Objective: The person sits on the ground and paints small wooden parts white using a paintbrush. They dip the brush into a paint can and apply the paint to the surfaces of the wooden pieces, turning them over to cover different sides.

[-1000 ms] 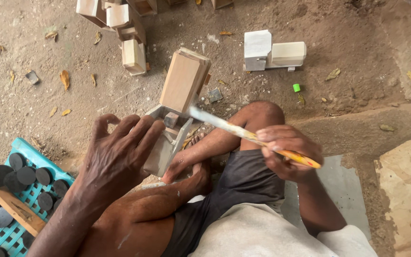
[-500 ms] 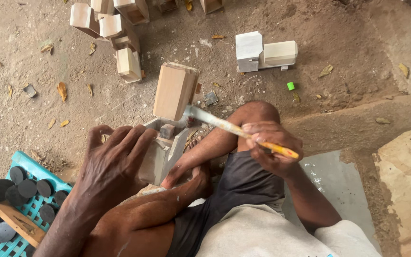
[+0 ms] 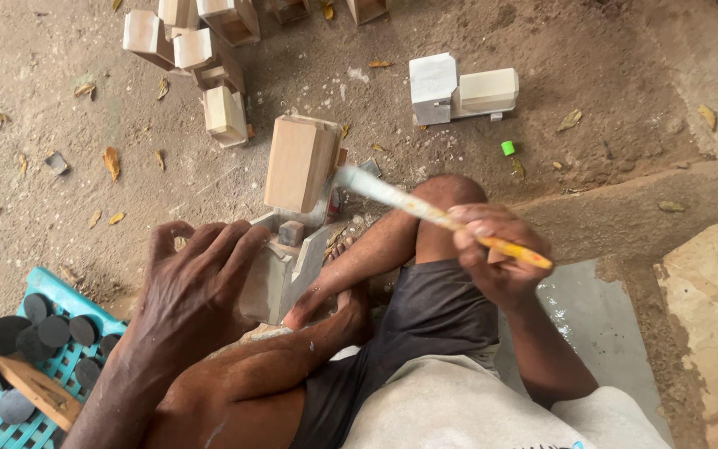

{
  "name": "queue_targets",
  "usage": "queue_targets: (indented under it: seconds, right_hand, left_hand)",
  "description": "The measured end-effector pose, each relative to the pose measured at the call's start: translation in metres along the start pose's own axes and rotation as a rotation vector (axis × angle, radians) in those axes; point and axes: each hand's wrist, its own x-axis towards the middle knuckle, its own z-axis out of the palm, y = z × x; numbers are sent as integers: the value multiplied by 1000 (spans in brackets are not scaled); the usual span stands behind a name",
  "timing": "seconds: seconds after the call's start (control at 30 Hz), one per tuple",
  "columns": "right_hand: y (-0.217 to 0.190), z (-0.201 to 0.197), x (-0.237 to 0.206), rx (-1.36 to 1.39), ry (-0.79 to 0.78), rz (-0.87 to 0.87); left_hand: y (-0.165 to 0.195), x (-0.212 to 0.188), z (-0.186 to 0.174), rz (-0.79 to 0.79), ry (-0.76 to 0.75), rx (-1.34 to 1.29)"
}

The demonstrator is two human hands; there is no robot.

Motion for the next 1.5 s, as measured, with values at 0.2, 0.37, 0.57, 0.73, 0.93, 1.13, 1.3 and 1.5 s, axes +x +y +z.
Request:
queue_targets:
  seconds: [0.2, 0.37, 0.57, 0.73, 0.93, 1.13, 1.3, 1.5]
  right_hand:
    - [-6, 0, -9, 24, 35, 33]
    - [8, 1, -20, 199, 190, 161]
    - [31, 1, -25, 389, 430, 428]
    - [46, 1, -28, 550, 488, 590]
    - [50, -6, -34, 794, 475, 709]
    - [54, -4, -29, 954, 481, 767]
    - [58, 1, -25, 898, 509, 698]
    - [70, 29, -3, 881, 438, 429]
  left_hand:
    - [-8, -1, 3, -30, -30, -4]
    - [-12, 0, 4, -67, -44, 9]
    - [-18, -8, 11, -100, -64, 20]
    - [-25, -16, 17, -76, -23, 108]
    - [-32, -29, 17, -101, 40, 129]
    - [-26, -37, 7, -67, 109, 132]
    - [-10, -43, -4, -35, 106, 128]
    - [18, -58, -30, 72, 226, 24]
